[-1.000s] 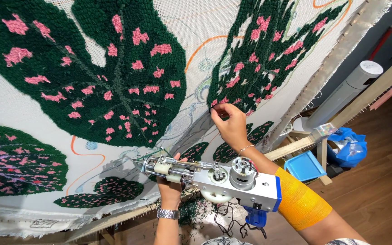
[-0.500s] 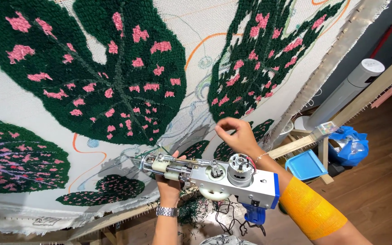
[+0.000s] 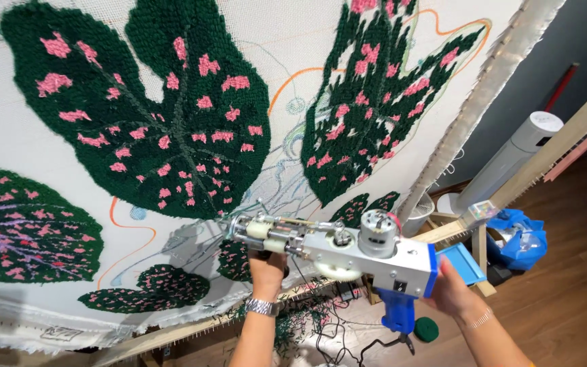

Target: Using a tufting gun to fill in a leaf design on a rug canvas.

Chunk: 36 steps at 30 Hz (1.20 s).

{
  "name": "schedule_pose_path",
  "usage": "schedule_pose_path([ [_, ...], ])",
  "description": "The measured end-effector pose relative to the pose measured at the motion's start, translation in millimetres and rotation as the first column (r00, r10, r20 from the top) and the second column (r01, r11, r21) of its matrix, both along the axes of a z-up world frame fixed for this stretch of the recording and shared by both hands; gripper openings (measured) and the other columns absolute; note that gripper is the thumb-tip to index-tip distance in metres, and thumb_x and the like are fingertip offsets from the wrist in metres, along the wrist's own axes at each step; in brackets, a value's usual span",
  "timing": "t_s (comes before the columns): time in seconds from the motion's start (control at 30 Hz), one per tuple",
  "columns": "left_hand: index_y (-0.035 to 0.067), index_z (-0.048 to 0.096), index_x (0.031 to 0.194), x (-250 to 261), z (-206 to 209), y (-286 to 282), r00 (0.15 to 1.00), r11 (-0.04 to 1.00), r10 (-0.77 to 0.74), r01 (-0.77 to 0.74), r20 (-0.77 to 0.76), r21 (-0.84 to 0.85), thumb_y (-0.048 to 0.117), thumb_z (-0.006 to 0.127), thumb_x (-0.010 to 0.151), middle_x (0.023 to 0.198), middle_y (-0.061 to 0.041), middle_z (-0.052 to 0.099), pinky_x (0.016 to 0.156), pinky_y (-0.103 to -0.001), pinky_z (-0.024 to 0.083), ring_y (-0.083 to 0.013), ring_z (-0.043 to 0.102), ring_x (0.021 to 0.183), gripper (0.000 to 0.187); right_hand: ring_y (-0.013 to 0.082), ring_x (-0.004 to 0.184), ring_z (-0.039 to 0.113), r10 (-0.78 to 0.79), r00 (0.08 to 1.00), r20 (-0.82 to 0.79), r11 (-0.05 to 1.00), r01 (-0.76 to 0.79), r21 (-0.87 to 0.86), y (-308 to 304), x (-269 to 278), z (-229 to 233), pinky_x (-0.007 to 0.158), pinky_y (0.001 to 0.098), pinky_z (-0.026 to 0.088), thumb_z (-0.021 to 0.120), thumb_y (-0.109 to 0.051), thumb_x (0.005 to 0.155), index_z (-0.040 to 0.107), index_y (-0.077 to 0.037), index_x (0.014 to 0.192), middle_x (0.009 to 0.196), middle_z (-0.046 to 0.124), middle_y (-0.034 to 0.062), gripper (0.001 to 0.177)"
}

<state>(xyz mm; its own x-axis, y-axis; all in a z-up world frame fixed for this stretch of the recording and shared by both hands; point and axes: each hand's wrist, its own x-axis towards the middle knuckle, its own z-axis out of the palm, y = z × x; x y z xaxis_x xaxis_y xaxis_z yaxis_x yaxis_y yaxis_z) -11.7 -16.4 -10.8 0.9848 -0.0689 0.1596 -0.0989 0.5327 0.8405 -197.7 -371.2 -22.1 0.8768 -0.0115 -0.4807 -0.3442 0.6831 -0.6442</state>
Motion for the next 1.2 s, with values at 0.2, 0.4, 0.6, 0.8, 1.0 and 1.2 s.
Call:
schedule_pose_path([
  [0.2,0.0,0.069,0.113,14.7,-20.9,-53.6,1.0,0.97,0.03,-0.026,-0.01,0.241,0.0,0.067,0.089,0.093,-0.003,0.075,0.06,-0.024,0.049,-0.0098,0.063,0.072,0.024,0.0298,0.097,0.073,0.345,0.88,0.326,0.838,-0.132,-0.53,52.2,-44.0,115.1,0.083,0.0427,0.06,0.083,-0.044,0.073,0.057,-0.001,0.13,0.103,0.074,0.0189,0.075],
  [0.4,0.003,0.074,0.103,-28.0,58.5,-92.7,0.99,0.852,-0.038,-0.037,0.133,0.522,0.006,0.073,0.087,0.092,-0.006,0.077,0.063,-0.027,0.054,-0.0111,0.07,0.075,0.016,0.0221,0.064,0.058,-0.146,0.933,0.328,0.87,0.279,-0.408,19.4,-77.9,72.0,0.054,0.0395,0.049,0.076,-0.021,0.086,0.062,0.004,0.111,0.083,0.065,0.013,0.038],
  [0.6,0.003,0.073,0.097,-43.5,69.9,-118.0,0.987,0.807,-0.16,0.131,0.001,0.576,0.013,0.076,0.09,0.084,-0.013,0.076,0.064,-0.034,0.053,-0.0207,0.068,0.07,0.013,0.0232,0.058,0.056,-0.207,0.905,0.372,0.844,0.358,-0.399,24.0,-106.6,99.0,0.05,0.0371,0.046,0.072,-0.02,0.085,0.062,0.003,0.111,0.076,0.062,0.0135,0.036],
  [0.8,0.004,0.073,0.097,-57.5,70.6,-124.8,0.973,0.761,-0.176,0.04,0.147,0.647,0.016,0.081,0.084,0.091,-0.006,0.075,0.077,-0.031,0.055,-0.0153,0.07,0.081,0.019,0.0232,0.057,0.054,-0.214,0.898,0.385,0.823,0.378,-0.425,23.0,-128.8,106.1,0.05,0.0367,0.044,0.072,-0.022,0.087,0.062,0.009,0.112,0.071,0.057,0.0139,0.041],
  [1.0,0.004,0.076,0.097,-60.7,71.7,-130.5,0.948,0.755,-0.262,0.085,0.18,0.651,0.017,0.079,0.086,0.089,-0.004,0.077,0.074,-0.03,0.057,-0.0138,0.072,0.08,0.018,0.0241,0.058,0.053,-0.226,0.896,0.382,0.794,0.397,-0.46,24.3,-138.8,114.6,0.051,0.0372,0.044,0.072,-0.025,0.087,0.061,0.013,0.115,0.07,0.056,0.0145,0.049],
  [1.2,0.004,0.074,0.104,-69.9,93.6,-128.0,0.955,0.76,-0.294,0.251,-0.028,0.6,0.022,0.076,0.089,0.074,-0.005,0.072,0.056,-0.03,0.051,-0.0126,0.062,0.057,0.023,0.0208,0.072,0.061,-0.104,0.81,0.577,0.925,0.292,-0.243,30.5,-137.5,146.8,0.058,0.0391,0.054,0.074,-0.034,0.086,0.053,0.004,0.133,0.096,0.068,0.0149,0.064],
])
